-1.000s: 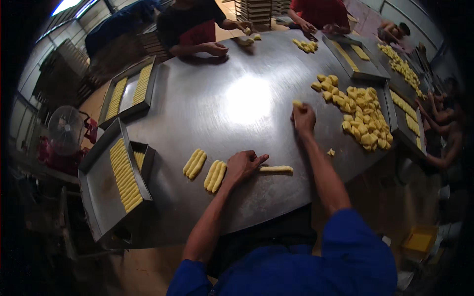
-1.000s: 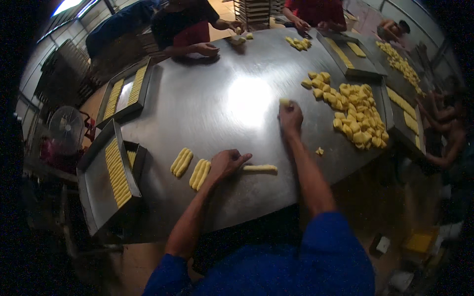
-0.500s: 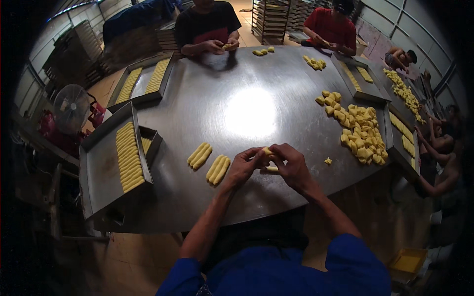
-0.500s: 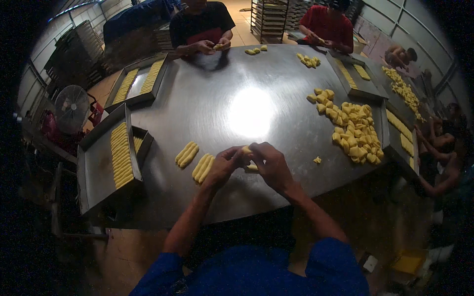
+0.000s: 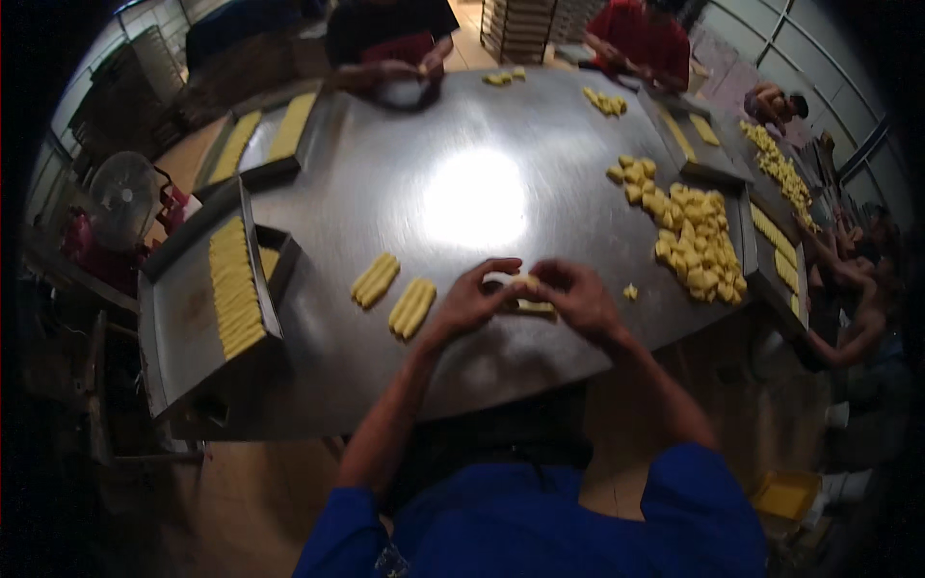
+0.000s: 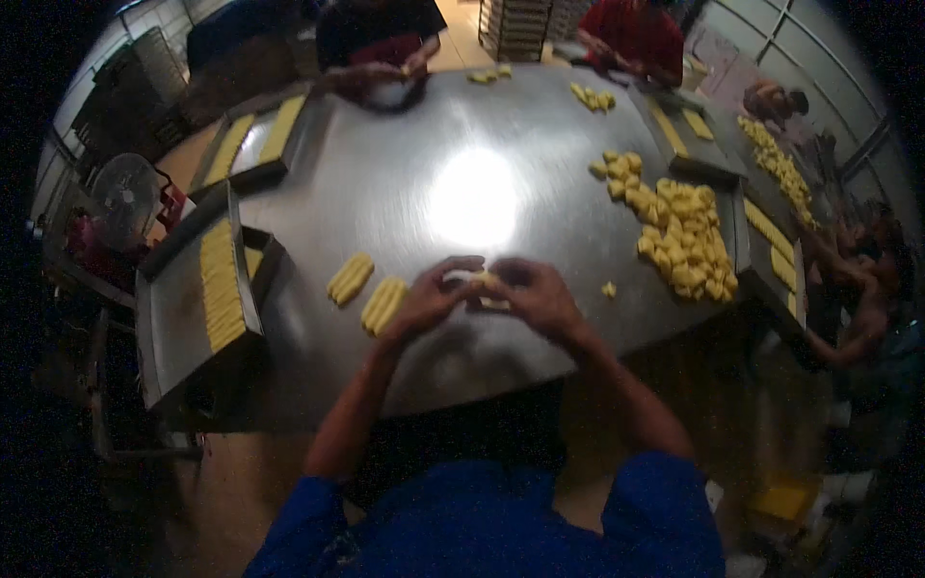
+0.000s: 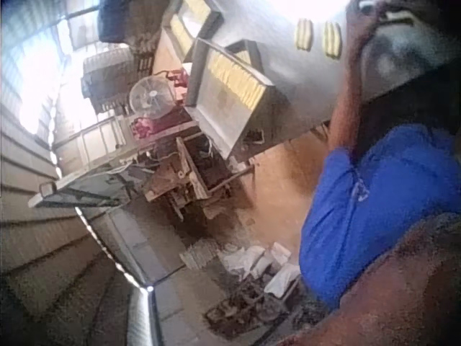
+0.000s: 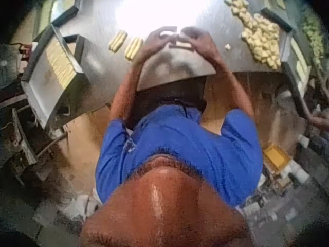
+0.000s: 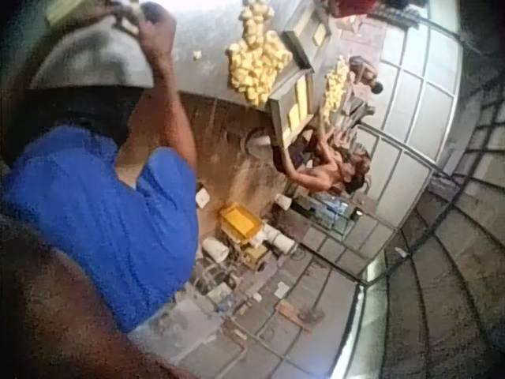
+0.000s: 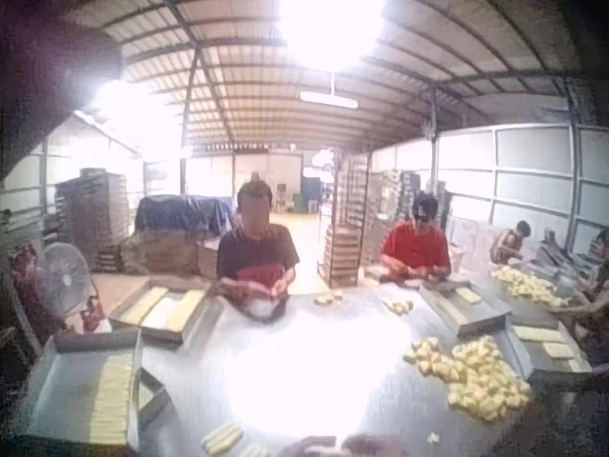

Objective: The person rolls pieces of dough into elongated cylinders by hand and arranges the rolled dough sticks together on the table.

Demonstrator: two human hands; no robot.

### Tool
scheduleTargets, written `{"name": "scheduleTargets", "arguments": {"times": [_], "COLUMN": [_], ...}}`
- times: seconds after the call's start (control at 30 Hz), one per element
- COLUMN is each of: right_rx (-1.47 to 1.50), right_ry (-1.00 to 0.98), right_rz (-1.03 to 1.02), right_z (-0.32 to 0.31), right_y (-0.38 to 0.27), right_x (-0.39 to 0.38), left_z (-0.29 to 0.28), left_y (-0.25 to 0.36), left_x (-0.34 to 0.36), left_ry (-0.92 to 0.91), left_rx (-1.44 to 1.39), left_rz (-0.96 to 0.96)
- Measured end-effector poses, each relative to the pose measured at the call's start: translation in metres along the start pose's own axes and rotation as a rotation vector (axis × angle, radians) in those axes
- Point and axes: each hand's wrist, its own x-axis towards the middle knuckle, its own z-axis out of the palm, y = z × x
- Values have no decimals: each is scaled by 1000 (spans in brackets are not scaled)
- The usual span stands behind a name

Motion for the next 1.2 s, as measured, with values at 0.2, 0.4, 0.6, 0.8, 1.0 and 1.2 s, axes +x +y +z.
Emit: {"name": "scheduleTargets", "arguments": {"times": [0.2, 0.4, 0.6, 0.8, 1.0, 1.2], "right_rx": [-347, -921, -735, -850, -837, -798], "right_ry": [-169, -29, -3, -70, -92, -32], "right_rz": [174, 197, 232, 292, 283, 156], "right_z": [-32, -39, -82, -38, -56, -52], "right_y": [15, 87, 112, 78, 82, 97], "right_x": [70, 83, 72, 90, 83, 73], "left_z": [-29, -26, -27, -33, -37, -28], "left_y": [3, -49, -57, -55, -60, -58], "left_x": [58, 86, 79, 75, 83, 86], "left_ry": [-216, -171, -87, -97, -148, -185], "left_rx": [456, 1087, 987, 943, 992, 1117], "left_rz": [-216, -363, -320, -233, -258, -249]}}
